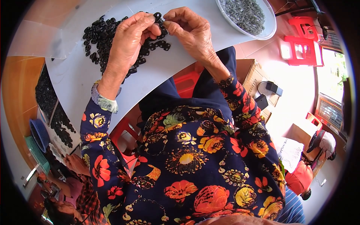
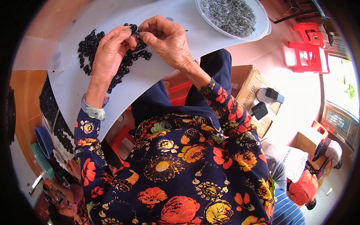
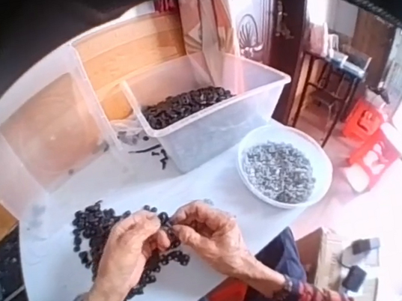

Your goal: The person assembles small black plastic components by hand on a white table.

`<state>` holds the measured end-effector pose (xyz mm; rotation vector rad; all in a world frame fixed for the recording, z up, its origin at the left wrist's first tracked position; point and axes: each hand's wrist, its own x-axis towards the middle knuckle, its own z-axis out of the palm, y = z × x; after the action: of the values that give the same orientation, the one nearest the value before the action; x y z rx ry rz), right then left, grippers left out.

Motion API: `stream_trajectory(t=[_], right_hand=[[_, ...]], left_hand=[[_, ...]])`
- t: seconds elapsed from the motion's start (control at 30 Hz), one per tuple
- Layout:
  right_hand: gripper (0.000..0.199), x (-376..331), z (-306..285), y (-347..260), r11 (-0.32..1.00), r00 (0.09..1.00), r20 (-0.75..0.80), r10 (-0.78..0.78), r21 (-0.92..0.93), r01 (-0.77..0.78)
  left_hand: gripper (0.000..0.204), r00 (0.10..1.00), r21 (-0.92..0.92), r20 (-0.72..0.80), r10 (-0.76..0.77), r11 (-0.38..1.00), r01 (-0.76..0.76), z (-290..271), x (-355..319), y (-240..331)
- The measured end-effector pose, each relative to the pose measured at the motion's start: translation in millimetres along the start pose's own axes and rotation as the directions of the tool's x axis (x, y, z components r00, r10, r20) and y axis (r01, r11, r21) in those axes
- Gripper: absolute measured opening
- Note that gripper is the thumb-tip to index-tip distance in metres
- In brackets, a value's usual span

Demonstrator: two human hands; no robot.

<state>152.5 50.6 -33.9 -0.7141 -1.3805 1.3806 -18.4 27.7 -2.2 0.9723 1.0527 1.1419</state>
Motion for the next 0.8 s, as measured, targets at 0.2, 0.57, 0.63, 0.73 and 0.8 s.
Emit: stream_trajectory(t=[0.2, 0.57, 0.63, 0.73, 0.8], right_hand=[[0.011, 0.0, -0.2, 0.7, 1.000, 1.000, -0.010, -0.017, 0.010, 0.017], [0.016, -1.1, -0.1, 1.5, 0.999, 0.999, -0.008, -0.037, 0.031, 0.038], [0.017, -0.8, 1.2, 1.1, 0.999, 0.999, -0.009, -0.036, 0.004, 0.036], [0.019, -0.3, 1.9, -1.7, 1.000, 1.000, -0.019, -0.024, -0.007, 0.024], [0.020, 0.5, 1.5, -3.4, 1.000, 1.000, -0.023, -0.014, 0.006, 0.014]], left_hand=[[0.016, 0.999, -0.055, 0.016, -0.039, 0.998, 0.040, 0.6, 1.3, -4.8], [0.025, 0.980, 0.523, 0.086, 0.178, 0.829, -0.196, 6.6, -0.6, 1.5], [0.026, 0.975, 0.538, 0.092, 0.201, 0.814, -0.218, 3.6, 0.0, 0.0], [0.027, 0.972, 0.609, 0.121, 0.202, 0.758, -0.234, 3.2, -0.5, -2.7], [0.027, 0.975, 0.517, 0.059, 0.213, 0.829, -0.212, 8.9, -1.9, -7.0]])
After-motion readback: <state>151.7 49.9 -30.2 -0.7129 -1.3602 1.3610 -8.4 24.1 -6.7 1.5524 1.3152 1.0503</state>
